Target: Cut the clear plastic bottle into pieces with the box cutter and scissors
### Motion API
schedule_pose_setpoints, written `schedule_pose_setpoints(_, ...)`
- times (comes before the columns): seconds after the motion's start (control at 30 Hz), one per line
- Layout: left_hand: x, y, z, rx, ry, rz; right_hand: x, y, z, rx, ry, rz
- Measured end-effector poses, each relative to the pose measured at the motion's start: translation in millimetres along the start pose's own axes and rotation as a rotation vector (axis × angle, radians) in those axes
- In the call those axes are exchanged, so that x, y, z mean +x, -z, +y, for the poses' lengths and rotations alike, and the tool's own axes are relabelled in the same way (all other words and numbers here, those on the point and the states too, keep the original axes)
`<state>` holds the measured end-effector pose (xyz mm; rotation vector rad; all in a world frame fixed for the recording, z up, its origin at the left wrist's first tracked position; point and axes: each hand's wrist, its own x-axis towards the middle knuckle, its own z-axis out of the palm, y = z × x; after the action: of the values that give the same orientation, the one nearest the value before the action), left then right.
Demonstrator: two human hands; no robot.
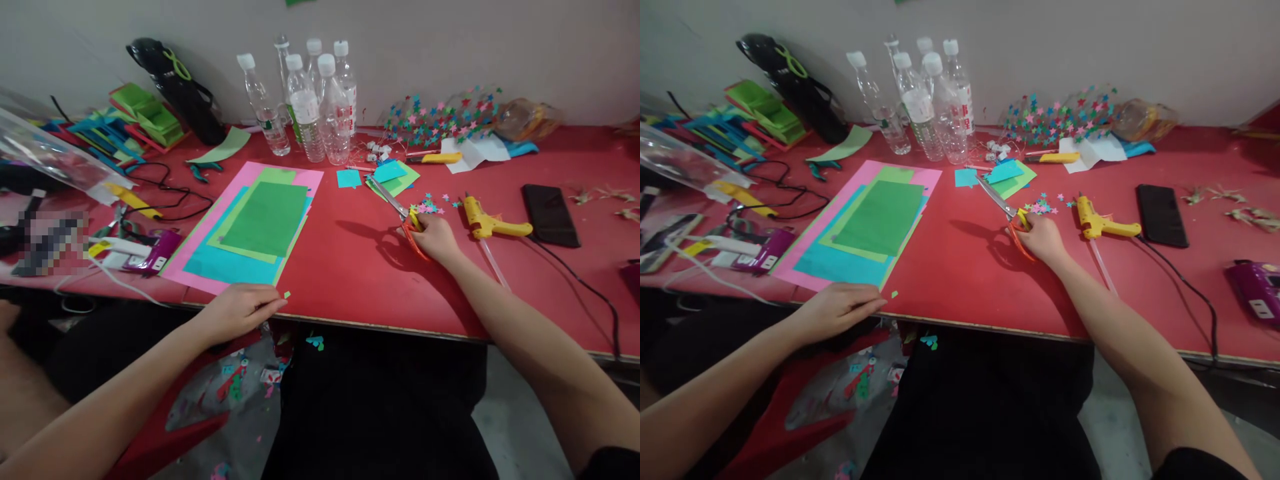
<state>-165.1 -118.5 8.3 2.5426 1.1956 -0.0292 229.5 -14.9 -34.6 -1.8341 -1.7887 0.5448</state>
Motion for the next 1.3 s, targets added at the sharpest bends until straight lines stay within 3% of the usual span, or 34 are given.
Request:
schedule_pose_setpoints(0.1, 15.8, -3.3, 0.8, -0.016, -0.079, 0.087, 0.8, -0.6, 1.3, -0.014, -0.01, -0.005)
schedule_pose_setpoints(0.2, 22.7, -25.7, -0.7, 0.025, -0.171, 0.099, 0.9, -0.7, 2.1, -0.017, 0.0, 0.002)
schedule_pose_setpoints(0.3, 6.7, -50.9, -2.6, 0.095, -0.18, 0.043, 0.1, -0.5, 2.3, -0.003, 0.013, -0.006)
schedule_pose_setpoints(0.4, -23.5, -61.6, -6.8, 0.052, -0.19, -0.003, 0.1, -0.9, 2.4, 0.005, 0.026, -0.026)
schedule_pose_setpoints(0.5, -38.3, -56.0, -15.0, -0.051, -0.085, 0.163, 1.2, -1.9, 2.5, -0.004, 0.029, -0.034)
schedule_pose_setpoints(0.6, -17.0, -44.1, -22.3, 0.009, -0.025, 0.261, 1.7, -2.7, 2.4, -0.015, 0.039, -0.04)
schedule_pose_setpoints(0.7, 28.1, -39.1, -27.8, 0.17, 0.056, 0.305, 0.7, -3.4, 1.9, -0.035, 0.053, -0.044)
schedule_pose_setpoints(0.8, 68.9, -46.1, -37.5, 0.211, 0.232, 0.418, -0.5, -3.3, 0.7, -0.067, 0.071, -0.047)
schedule_pose_setpoints(0.9, 92.2, -55.6, -51.2, 0.168, 0.339, 0.474, -1.2, -2.2, -0.9, -0.11, 0.091, -0.054)
schedule_pose_setpoints(1.07, 105.4, -58.9, -65.2, 0.129, 0.347, 0.556, -3.3, -0.3, -3.9, -0.204, 0.12, -0.074)
schedule_pose_setpoints(1.3, 102.8, -61.2, -60.8, 0.25, 0.358, 0.617, -9.9, -1.3, -12.8, -0.333, 0.158, -0.139)
